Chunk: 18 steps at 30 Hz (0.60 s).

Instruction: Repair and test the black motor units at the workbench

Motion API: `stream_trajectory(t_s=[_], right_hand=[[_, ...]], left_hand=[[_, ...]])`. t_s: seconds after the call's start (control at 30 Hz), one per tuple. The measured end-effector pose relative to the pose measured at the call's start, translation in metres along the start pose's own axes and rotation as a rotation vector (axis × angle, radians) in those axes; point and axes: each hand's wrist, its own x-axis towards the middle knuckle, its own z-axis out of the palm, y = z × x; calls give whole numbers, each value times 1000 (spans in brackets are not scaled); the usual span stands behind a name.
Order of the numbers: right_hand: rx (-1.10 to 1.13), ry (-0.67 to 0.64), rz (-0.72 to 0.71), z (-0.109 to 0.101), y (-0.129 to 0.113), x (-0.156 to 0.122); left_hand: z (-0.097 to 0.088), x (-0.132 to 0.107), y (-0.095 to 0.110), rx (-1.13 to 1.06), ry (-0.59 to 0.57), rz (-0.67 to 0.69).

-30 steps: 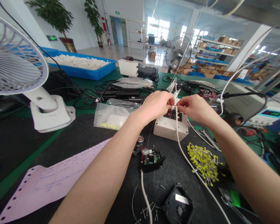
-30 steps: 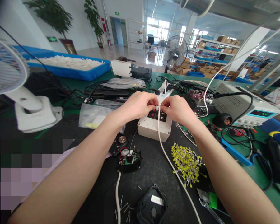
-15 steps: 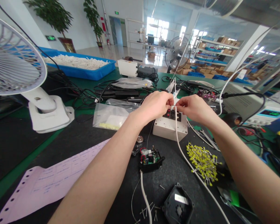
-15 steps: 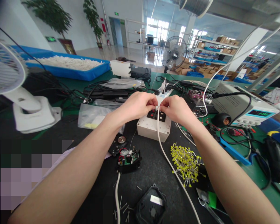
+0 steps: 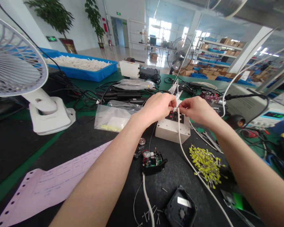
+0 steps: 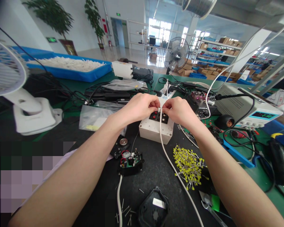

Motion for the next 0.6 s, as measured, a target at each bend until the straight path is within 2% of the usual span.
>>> stream_trajectory(t_s=[0.6], right_hand=[[28, -3, -7, 1, 4, 0]], left_hand=[[-3, 0, 3, 15, -3, -3]])
